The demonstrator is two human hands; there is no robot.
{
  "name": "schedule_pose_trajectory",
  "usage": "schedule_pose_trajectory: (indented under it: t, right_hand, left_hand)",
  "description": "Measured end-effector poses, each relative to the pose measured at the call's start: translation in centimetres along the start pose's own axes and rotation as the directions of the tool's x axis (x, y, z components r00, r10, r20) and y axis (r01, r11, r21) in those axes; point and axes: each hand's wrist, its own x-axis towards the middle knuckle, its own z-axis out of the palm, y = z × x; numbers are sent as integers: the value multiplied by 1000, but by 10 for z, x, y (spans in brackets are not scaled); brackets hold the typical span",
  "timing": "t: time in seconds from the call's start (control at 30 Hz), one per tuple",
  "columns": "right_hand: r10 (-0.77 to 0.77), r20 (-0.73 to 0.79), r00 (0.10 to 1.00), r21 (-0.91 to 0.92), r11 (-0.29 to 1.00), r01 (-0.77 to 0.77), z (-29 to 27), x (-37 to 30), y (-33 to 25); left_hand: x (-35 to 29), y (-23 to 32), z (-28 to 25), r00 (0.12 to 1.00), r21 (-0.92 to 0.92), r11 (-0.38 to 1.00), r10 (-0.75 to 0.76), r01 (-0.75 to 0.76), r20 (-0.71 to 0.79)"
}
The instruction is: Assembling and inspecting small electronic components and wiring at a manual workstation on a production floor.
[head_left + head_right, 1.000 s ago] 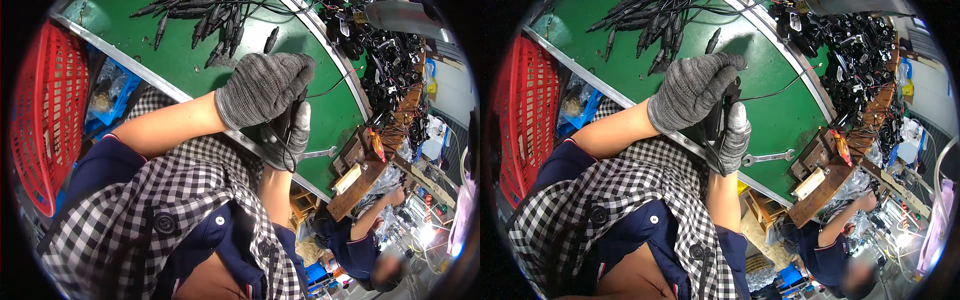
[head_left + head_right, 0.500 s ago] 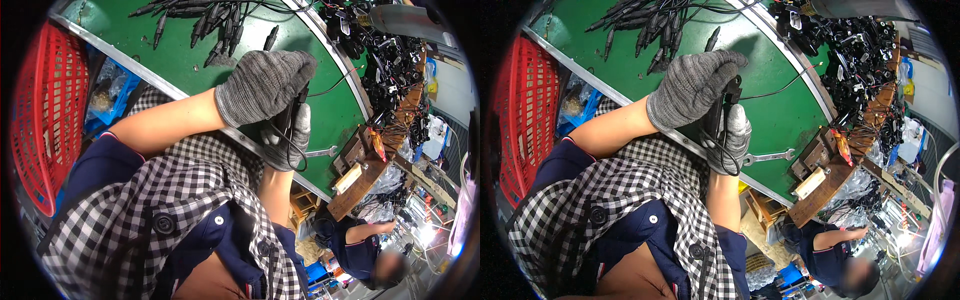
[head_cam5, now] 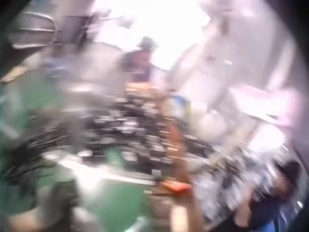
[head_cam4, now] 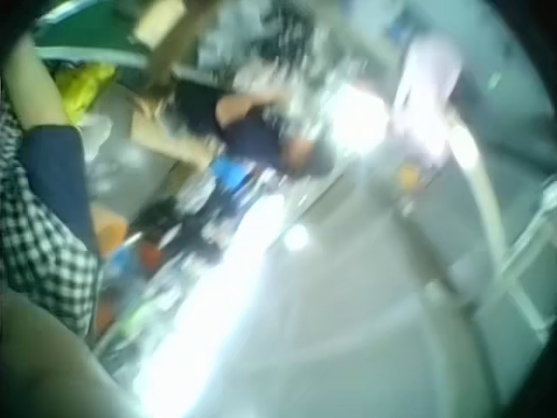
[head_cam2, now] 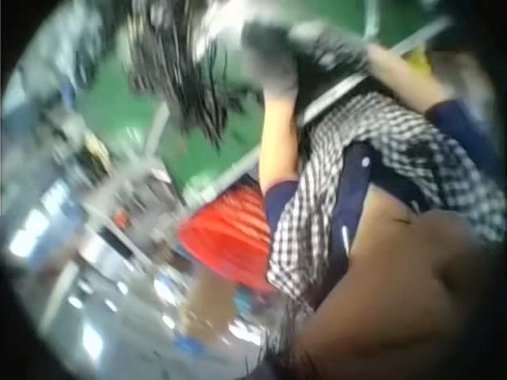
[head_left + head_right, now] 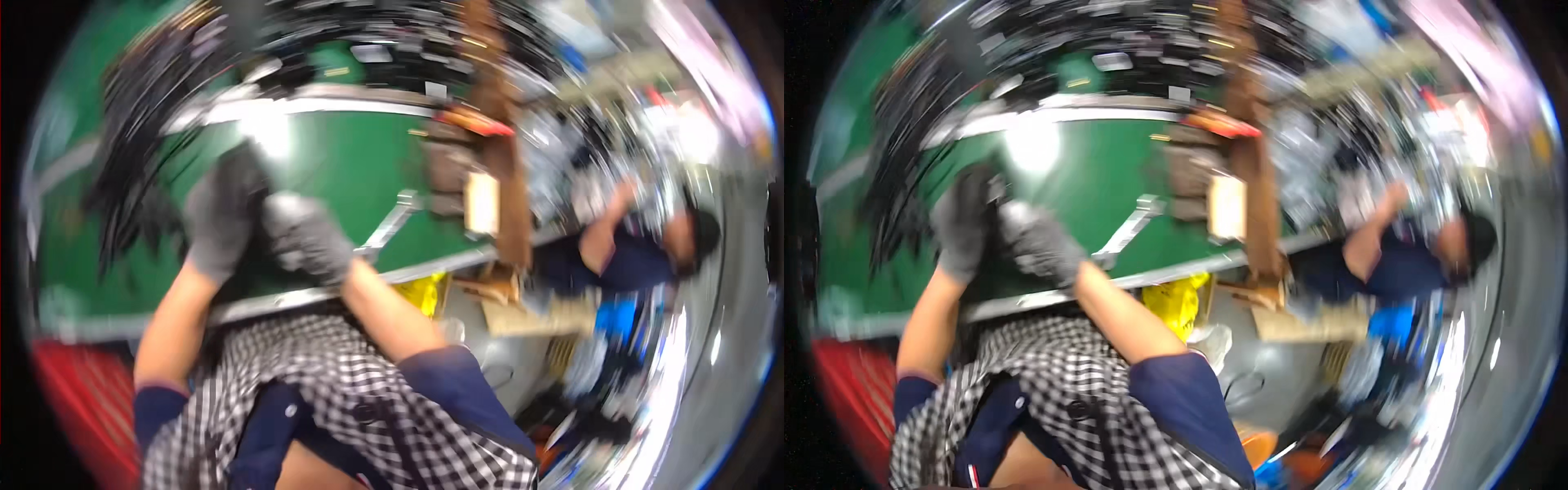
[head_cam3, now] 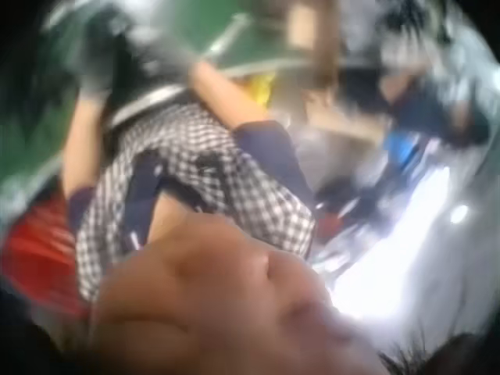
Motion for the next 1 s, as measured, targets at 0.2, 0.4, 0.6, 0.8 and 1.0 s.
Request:
schedule_pose_trajectory:
  t: [0.2, 0.4, 0.6, 0.8, 1.0]
  right_hand:
    - [-159, 39, 987, 204, 968, 147, 1, 1, -6]
    - [63, 190, 980, -805, 581, 119, -41, -24, -34]
    - [-435, -244, 867, -777, 623, 94, -78, -41, -51]
    - [-181, -219, 959, -613, 790, 9, -38, -15, -80]
    - [-107, -312, 944, -534, 841, -81, -13, -8, -52]
  left_hand:
    - [13, -25, -3, 982, -429, 885, -188, 181, 25]
    - [46, -79, -33, 933, -514, 787, -347, 342, 90]
    - [73, -73, -42, 928, -530, 777, -369, 339, 52]
    - [56, -32, -8, 998, -289, 956, 63, -56, 16]
    - [37, 6, -1, 984, -482, 859, -168, 173, 55]
